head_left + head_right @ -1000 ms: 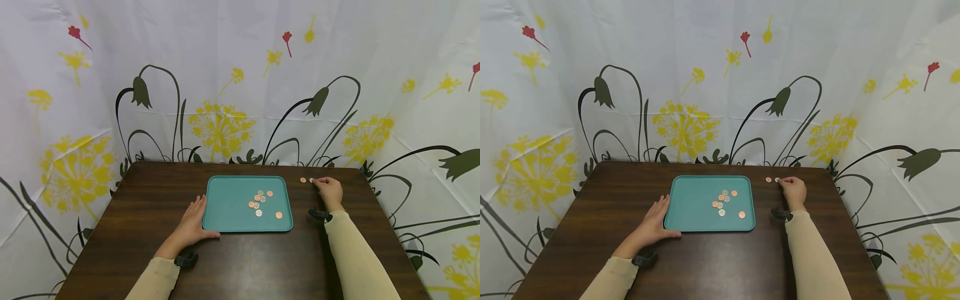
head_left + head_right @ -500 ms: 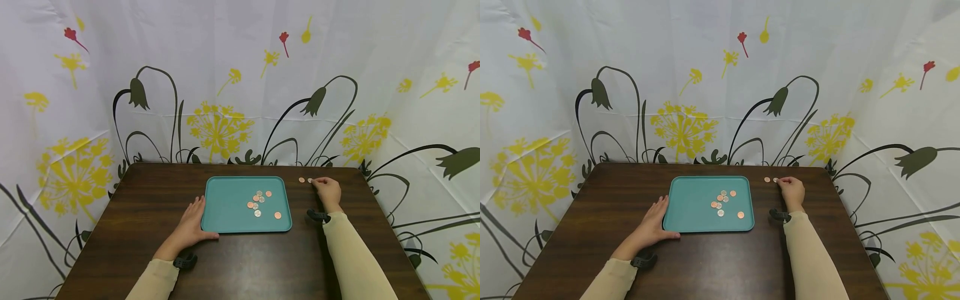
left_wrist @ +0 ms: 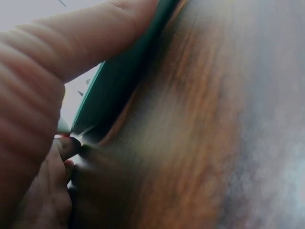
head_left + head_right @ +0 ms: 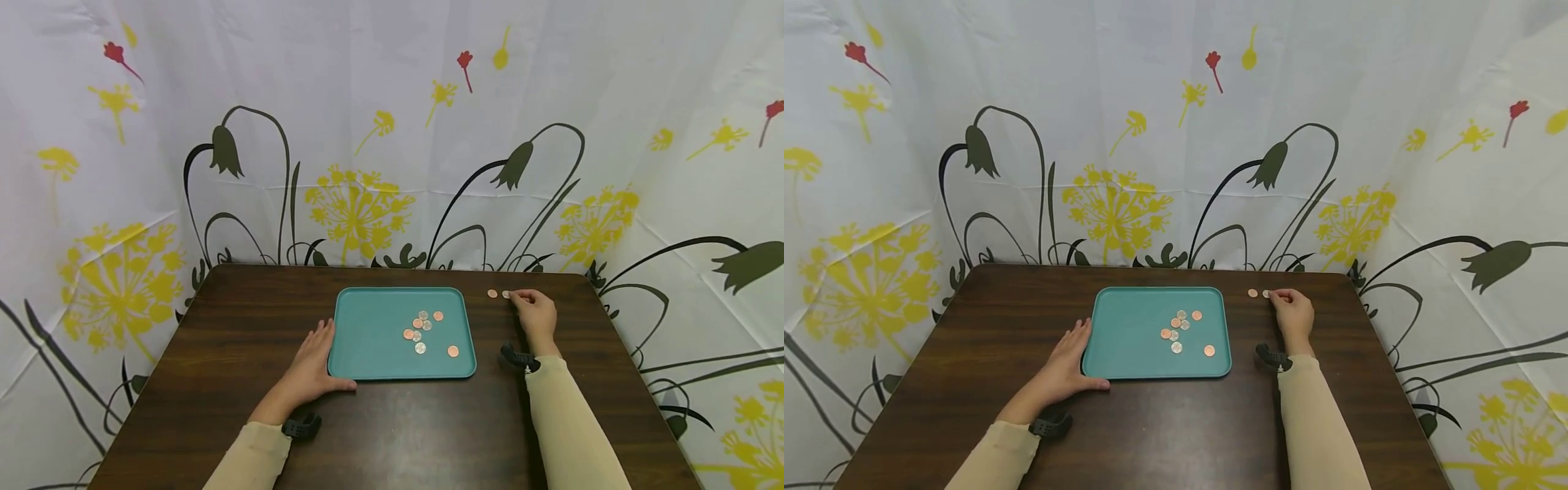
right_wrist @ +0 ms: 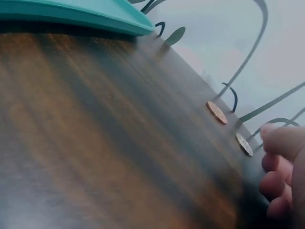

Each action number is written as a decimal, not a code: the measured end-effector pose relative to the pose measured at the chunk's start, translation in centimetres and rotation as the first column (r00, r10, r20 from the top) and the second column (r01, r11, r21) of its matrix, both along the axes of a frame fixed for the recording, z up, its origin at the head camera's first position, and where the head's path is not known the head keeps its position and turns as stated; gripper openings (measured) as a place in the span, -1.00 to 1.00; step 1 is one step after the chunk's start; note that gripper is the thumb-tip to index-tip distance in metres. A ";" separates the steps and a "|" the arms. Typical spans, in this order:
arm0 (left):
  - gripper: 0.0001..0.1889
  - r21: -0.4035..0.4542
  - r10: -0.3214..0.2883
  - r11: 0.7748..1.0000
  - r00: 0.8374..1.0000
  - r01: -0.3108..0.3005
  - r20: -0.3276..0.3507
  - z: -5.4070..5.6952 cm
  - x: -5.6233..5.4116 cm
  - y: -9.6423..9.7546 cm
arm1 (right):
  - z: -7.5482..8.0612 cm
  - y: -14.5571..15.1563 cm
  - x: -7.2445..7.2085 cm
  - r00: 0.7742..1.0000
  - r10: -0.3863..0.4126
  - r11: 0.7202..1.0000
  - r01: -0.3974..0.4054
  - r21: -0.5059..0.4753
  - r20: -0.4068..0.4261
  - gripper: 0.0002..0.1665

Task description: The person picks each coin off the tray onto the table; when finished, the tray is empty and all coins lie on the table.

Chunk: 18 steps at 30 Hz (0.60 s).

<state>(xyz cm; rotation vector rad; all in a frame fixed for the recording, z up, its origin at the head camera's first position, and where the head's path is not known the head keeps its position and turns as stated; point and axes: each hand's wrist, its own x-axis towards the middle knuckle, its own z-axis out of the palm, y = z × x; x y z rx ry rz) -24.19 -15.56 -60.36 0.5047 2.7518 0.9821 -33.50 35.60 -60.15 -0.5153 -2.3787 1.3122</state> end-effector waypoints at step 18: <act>0.54 0.019 0.004 1.000 1.000 -0.004 -0.028 -0.3 0.1 0.1 | 0.6 -2.1 4.2 0.983 0.134 0.888 -0.175 -0.425 -0.124 -0.55</act>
